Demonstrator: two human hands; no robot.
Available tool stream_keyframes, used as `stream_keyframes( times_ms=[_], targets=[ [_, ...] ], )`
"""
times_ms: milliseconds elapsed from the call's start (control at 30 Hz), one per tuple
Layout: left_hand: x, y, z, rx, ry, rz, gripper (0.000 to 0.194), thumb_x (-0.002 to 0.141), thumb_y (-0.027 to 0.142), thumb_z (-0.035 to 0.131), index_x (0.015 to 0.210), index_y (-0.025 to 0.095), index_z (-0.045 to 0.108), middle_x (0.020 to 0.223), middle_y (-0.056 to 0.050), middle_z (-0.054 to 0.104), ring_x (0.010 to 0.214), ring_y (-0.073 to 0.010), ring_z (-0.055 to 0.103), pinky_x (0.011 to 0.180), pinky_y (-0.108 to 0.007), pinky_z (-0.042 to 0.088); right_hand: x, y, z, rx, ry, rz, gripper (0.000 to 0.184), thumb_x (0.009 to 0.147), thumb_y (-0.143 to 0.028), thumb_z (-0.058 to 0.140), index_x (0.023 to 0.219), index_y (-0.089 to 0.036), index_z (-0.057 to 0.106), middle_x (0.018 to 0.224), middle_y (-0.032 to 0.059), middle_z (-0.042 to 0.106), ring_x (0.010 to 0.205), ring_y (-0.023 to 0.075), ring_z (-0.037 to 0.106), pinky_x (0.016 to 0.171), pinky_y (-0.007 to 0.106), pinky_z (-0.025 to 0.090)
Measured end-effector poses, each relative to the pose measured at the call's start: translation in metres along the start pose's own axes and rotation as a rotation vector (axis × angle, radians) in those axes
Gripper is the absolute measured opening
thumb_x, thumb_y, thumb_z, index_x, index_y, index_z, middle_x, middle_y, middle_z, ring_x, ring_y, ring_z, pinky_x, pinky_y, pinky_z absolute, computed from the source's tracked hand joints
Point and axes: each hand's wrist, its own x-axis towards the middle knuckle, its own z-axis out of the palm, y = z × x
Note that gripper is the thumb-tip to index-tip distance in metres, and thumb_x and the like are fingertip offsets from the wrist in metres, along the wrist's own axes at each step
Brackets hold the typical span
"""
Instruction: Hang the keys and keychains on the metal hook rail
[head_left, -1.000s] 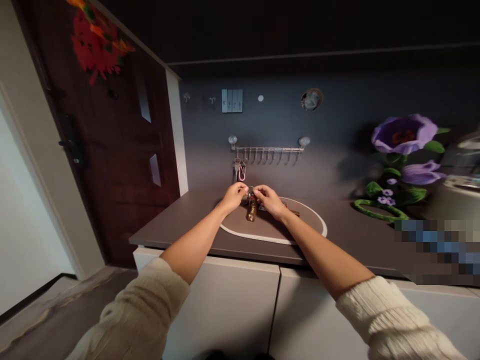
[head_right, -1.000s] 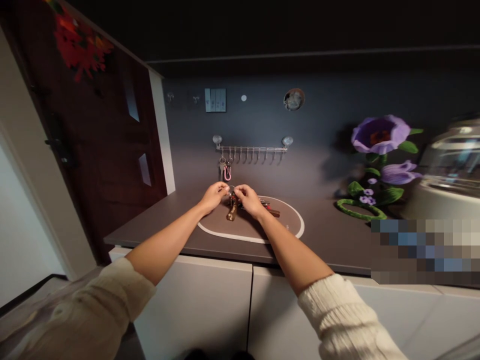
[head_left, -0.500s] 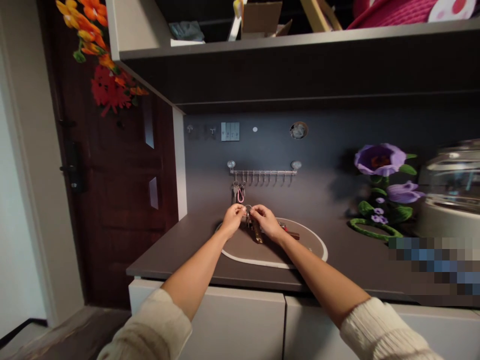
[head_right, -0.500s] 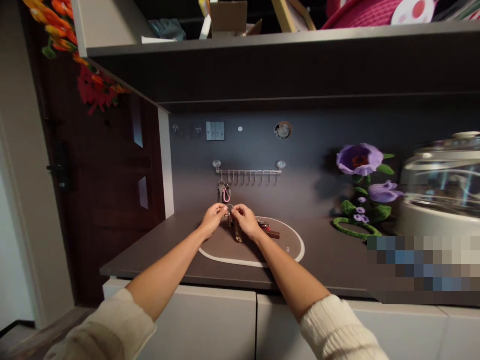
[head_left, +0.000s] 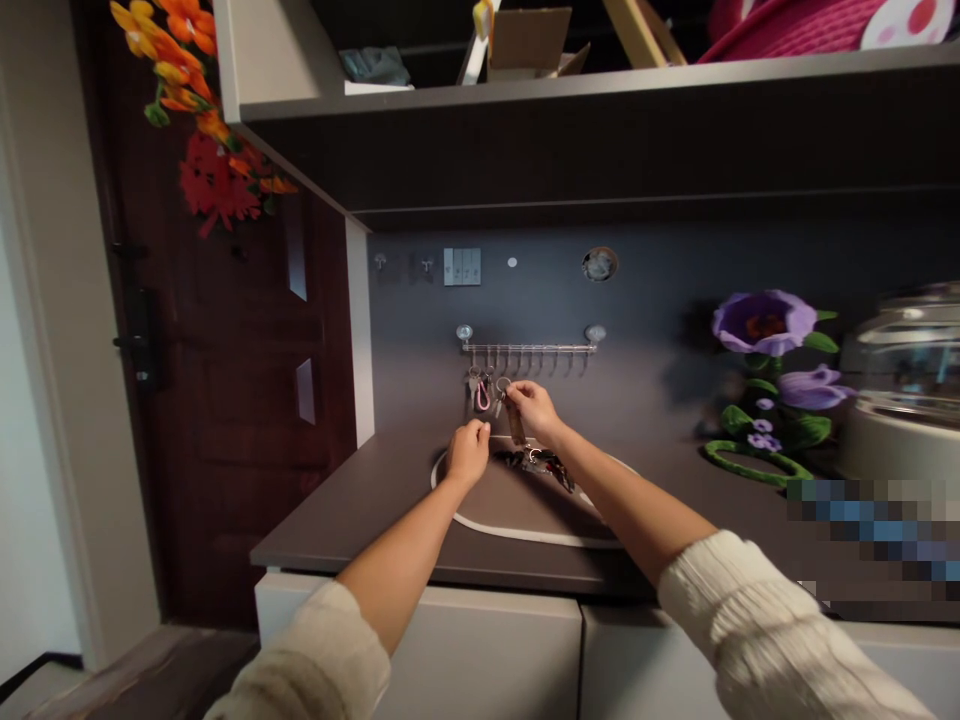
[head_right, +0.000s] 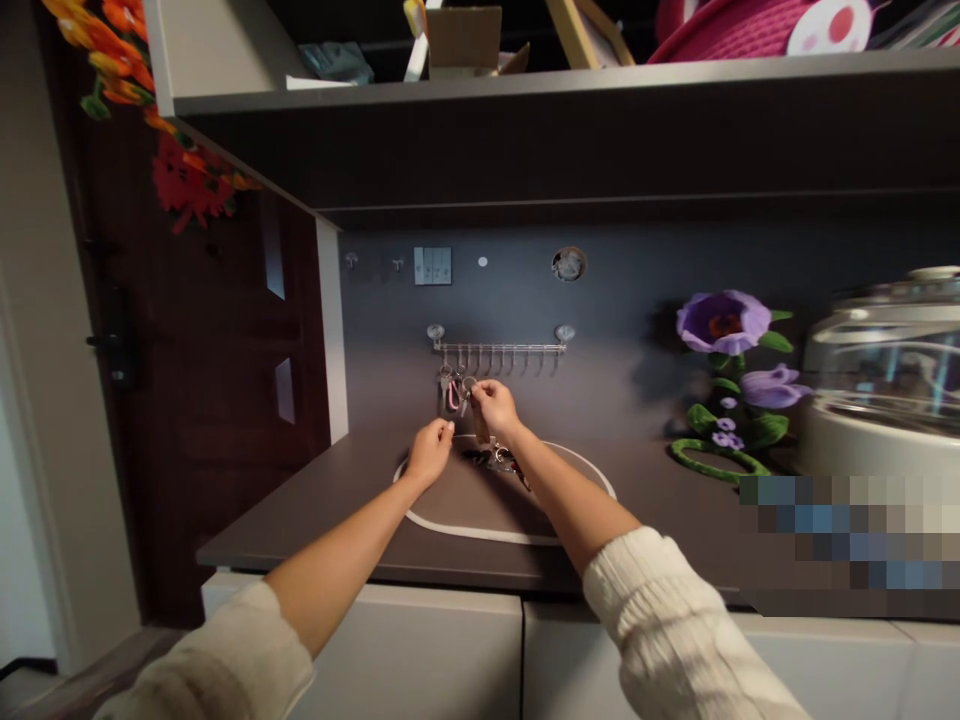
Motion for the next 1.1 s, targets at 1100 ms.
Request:
stream_keyframes(
  times_ms=[1100],
  targets=[
    [-0.001,0.006,0.0,0.379,-0.039,-0.066,0.029,0.09,0.028,0.032,0.08,0.018,0.058,0.081,-0.008,0.065,0.079,-0.0172,0.058,0.066,-0.026,0.034,0.074,0.04,0.027,-0.077,0.359,0.16,0.011,0.071,-0.021,0.054,0.075,-0.015,0.062,0.055,-0.0008,0.058,0.048,0.0083,0.05,0.051,0.019,0.046]
  ],
)
